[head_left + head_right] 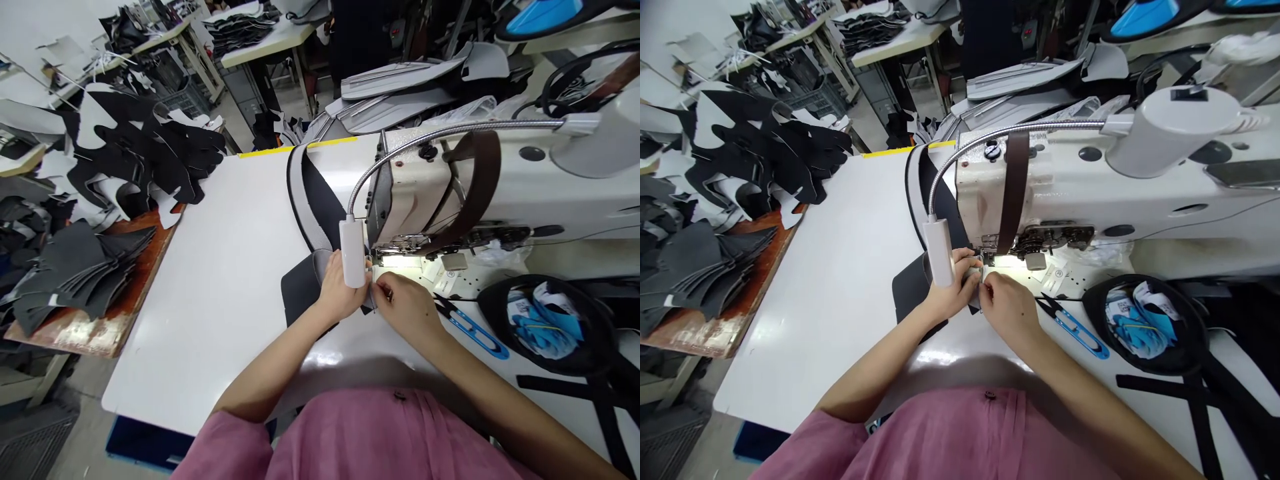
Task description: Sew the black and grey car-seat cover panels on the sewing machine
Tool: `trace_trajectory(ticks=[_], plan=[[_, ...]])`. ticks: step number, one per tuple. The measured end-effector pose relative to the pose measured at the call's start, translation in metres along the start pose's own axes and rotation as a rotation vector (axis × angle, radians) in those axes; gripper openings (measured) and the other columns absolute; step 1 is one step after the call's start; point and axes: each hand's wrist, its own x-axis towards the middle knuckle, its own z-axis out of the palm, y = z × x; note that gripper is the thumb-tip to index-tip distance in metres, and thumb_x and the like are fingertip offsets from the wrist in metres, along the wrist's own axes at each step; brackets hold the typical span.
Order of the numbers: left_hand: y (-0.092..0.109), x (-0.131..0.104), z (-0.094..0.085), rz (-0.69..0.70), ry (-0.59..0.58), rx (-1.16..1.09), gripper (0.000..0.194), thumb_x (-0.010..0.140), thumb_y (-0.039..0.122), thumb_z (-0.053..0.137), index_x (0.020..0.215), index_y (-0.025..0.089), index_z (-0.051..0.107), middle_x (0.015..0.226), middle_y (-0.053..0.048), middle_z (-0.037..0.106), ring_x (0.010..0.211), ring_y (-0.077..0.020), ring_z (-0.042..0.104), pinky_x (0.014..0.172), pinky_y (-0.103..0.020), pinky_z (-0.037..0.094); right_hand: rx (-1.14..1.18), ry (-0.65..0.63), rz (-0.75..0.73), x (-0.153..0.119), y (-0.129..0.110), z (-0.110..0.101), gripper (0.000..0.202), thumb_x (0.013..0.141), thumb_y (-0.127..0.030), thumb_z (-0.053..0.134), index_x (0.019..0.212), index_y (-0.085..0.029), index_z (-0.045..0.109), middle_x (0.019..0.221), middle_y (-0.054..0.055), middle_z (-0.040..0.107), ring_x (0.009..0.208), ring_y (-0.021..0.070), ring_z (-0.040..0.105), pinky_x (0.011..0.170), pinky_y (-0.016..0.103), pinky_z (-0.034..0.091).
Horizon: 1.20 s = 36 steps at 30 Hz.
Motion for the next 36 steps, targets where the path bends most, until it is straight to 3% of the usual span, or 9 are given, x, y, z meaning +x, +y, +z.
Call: trace_trajectory(ticks=[5,7,10,14,17,22,25,31,36], plan=[[-0.001,0.003,0.008,-0.024,0.090,-0.017,0.021,0.086,0.028,0.050,0.103,0.018,0.059,0.108,-0.010,0.062,0.106,-0.0252,0.055,0.096,-0.045,0.045,-0.149,-0.030,-0.159,-0.016,-0.006,0.004,0.025,0.091,-0.018,0.039,0.083,-0.015,0.062,0.078,0.004,0.059,0.064,0.0138,0.055,0.057,0.027,0.031],[-0.001,0.003,0.010,-0.013,0.109,0.008,0.024,0.085,0.026,0.050,0.106,0.018,0.059,0.105,-0.010,0.062,0.106,-0.0258,0.054,0.096,-0.046,0.045,-0.155,-0.058,-0.220,-0.025,-0.003,0.003,0.023,0.087,-0.012,0.042,0.099,-0.014,0.062,0.085,0.004,0.059,0.068,0.0134,0.057,0.057,0.026,0.033],[-0.001,0.004,0.013,0.003,0.133,0.043,0.025,0.083,0.022,0.050,0.106,0.017,0.059,0.107,-0.011,0.061,0.107,-0.0254,0.053,0.095,-0.044,0.045,-0.164,-0.059,-0.298,-0.034,0.002,0.003,0.041,0.079,-0.009,0.049,0.119,-0.013,0.053,0.095,0.004,0.058,0.078,0.0144,0.058,0.056,0.025,0.034],[-0.005,0.010,0.017,0.024,0.145,0.077,0.028,0.079,0.021,0.054,0.106,0.015,0.059,0.111,-0.013,0.057,0.108,-0.0264,0.052,0.094,-0.043,0.046,-0.290,0.050,-0.337,-0.025,0.004,0.008,0.016,0.081,-0.006,0.049,0.086,-0.016,0.061,0.080,0.003,0.058,0.075,0.0152,0.056,0.053,0.026,0.031],[-0.008,0.018,0.026,0.008,0.156,0.088,0.025,0.077,0.023,0.056,0.101,0.017,0.061,0.107,-0.012,0.056,0.107,-0.0275,0.052,0.093,-0.045,0.046,-0.325,0.108,-0.371,-0.013,0.011,0.010,0.021,0.080,0.000,0.048,0.074,-0.016,0.060,0.073,0.003,0.056,0.067,0.0129,0.053,0.054,0.025,0.031],[-0.004,0.030,0.045,-0.049,0.278,0.108,0.010,0.075,0.020,0.057,0.084,0.019,0.060,0.089,-0.010,0.058,0.102,-0.0274,0.053,0.088,-0.044,0.048,-0.322,0.127,-0.361,-0.006,0.030,0.006,0.019,0.081,-0.002,0.049,0.076,-0.015,0.063,0.072,0.003,0.055,0.062,0.0121,0.049,0.055,0.025,0.030],[0.000,0.032,0.048,-0.066,0.308,0.119,0.006,0.074,0.020,0.058,0.080,0.019,0.057,0.084,-0.009,0.059,0.099,-0.0264,0.055,0.086,-0.043,0.049,-0.336,0.116,-0.328,-0.008,0.033,0.005,0.020,0.082,-0.003,0.049,0.080,-0.015,0.064,0.073,0.004,0.056,0.064,0.0123,0.049,0.054,0.025,0.029],[0.000,0.031,0.044,-0.055,0.306,0.128,0.009,0.073,0.019,0.059,0.081,0.019,0.055,0.096,-0.010,0.061,0.104,-0.0260,0.055,0.089,-0.042,0.048,-0.331,0.129,-0.326,-0.014,0.032,0.010,0.018,0.086,-0.009,0.050,0.092,-0.015,0.066,0.075,0.004,0.056,0.069,0.0134,0.051,0.053,0.027,0.028],[0.000,0.031,0.042,-0.046,0.276,0.139,0.011,0.074,0.020,0.058,0.086,0.018,0.057,0.099,-0.010,0.061,0.103,-0.0261,0.055,0.091,-0.044,0.048,-0.282,0.192,-0.354,-0.015,0.034,0.011,0.018,0.087,-0.010,0.050,0.097,-0.014,0.065,0.083,0.005,0.059,0.079,0.0152,0.052,0.058,0.026,0.035]])
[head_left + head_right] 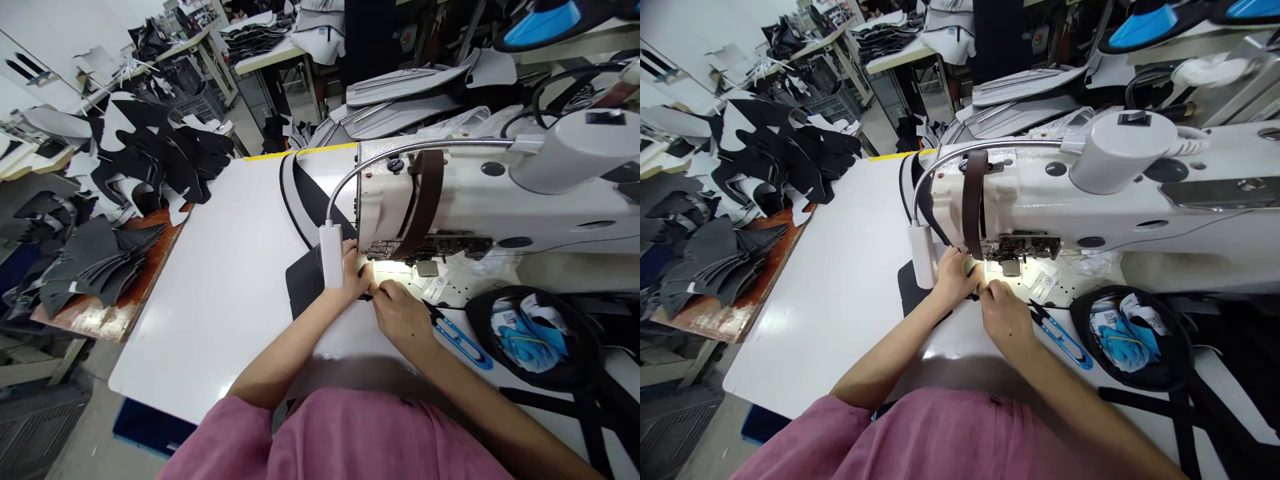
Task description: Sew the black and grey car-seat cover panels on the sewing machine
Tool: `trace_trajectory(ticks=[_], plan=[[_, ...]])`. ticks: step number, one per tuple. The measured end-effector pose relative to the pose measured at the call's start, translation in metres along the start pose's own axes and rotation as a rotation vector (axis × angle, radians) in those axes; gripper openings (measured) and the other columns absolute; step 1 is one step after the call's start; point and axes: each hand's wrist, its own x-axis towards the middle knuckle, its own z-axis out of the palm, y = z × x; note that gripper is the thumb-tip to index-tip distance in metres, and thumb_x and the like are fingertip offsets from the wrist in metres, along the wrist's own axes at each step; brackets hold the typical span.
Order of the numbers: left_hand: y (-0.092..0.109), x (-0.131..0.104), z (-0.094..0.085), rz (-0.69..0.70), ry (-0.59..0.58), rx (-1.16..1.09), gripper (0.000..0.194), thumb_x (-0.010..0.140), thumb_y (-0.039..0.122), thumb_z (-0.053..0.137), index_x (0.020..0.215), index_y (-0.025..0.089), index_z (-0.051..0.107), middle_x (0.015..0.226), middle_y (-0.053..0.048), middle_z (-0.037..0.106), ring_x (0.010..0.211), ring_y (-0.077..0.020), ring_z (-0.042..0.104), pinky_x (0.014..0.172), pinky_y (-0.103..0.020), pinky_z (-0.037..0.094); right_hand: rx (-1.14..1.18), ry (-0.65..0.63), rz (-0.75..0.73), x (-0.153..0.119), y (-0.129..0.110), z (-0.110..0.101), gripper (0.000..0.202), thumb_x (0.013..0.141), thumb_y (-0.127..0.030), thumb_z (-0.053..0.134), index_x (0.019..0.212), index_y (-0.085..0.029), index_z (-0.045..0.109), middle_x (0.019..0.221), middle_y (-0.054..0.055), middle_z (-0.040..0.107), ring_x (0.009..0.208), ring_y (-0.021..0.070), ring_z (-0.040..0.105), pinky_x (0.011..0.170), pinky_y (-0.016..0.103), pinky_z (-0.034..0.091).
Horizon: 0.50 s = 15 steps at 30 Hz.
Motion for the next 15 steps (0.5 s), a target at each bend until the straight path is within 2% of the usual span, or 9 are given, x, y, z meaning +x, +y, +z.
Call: trace_trajectory(ticks=[4,10,15], plan=[[0.004,0.002,-0.004,0.014,-0.035,0.018,0.013,0.075,0.019,0.057,0.088,0.019,0.058,0.099,-0.009,0.062,0.103,-0.0267,0.055,0.095,-0.046,0.045,0.034,-0.004,-0.025,0.004,0.000,-0.003,0.019,0.086,-0.007,0.048,0.094,-0.013,0.064,0.088,0.007,0.059,0.086,0.0174,0.051,0.068,0.028,0.041],[0.012,-0.004,-0.017,0.049,-0.089,0.012,0.020,0.076,0.019,0.055,0.096,0.019,0.059,0.105,-0.009,0.061,0.109,-0.0269,0.052,0.100,-0.047,0.042,0.038,0.009,-0.023,0.002,-0.004,-0.005,0.018,0.086,-0.006,0.047,0.085,-0.013,0.064,0.084,0.007,0.059,0.084,0.0171,0.051,0.066,0.028,0.041],[0.000,0.001,-0.010,0.077,-0.117,0.015,0.027,0.071,0.021,0.061,0.098,0.018,0.059,0.109,-0.013,0.062,0.109,-0.0305,0.054,0.099,-0.054,0.041,0.041,0.020,-0.054,0.005,-0.002,-0.004,0.020,0.088,-0.007,0.046,0.082,-0.013,0.064,0.085,0.006,0.061,0.083,0.0167,0.052,0.070,0.028,0.043]])
